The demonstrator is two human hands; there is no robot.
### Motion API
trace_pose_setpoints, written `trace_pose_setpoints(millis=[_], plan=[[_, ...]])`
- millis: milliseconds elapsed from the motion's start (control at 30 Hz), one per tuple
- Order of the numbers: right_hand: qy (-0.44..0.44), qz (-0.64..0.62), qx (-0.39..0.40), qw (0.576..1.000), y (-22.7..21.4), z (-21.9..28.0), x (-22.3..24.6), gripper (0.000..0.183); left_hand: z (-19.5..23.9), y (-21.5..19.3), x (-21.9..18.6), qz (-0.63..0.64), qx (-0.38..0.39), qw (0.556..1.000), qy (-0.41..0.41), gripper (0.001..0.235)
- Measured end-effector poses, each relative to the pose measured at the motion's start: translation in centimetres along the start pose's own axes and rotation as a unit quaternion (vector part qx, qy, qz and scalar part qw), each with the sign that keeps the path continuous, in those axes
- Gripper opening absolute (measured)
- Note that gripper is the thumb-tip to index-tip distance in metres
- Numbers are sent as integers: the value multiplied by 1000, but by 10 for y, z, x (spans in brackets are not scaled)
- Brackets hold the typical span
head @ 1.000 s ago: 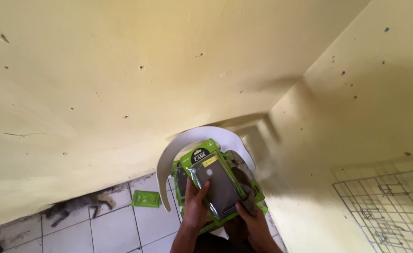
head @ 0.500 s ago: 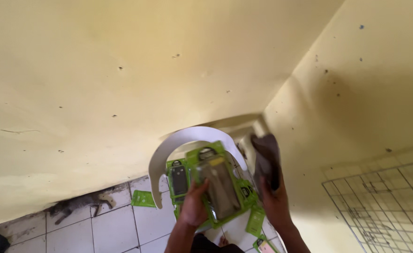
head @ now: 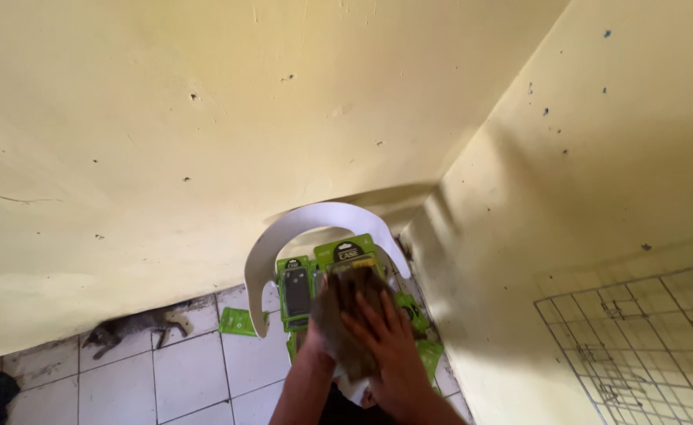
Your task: The person repeatedly wipes the plastic packaging of phone cases with a cloth. They pick up cases from a white chair, wipe them, and hang them on a wall grid, repeating this process for multiple items.
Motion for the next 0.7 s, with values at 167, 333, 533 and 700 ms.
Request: trace_pose_setpoints(millis=[167,333,533,700], plan=[[0,13,50,999,18,28,-16,87,6,-1,-49,-337,-199,908,149,65],[161,-58,111,979,70,55,-118,67,15,40,-103,-493,-291,781,249,59],[529,-430,29,731,129,78,-267,56,47,56,-146,-803,-265,476,243,55],[468,-704,17,534,160,31,-226,60,33,4,-46,-985,3,160,61,70]])
Point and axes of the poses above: each hand's wrist, its own z-axis away from the middle knuckle, its own y-axis out of the palm, x = y × z, the point moved 10 cm from there along -z, towards the middle knuckle, and after that the axes turned 12 degrees about y, right-handed, at the moved point
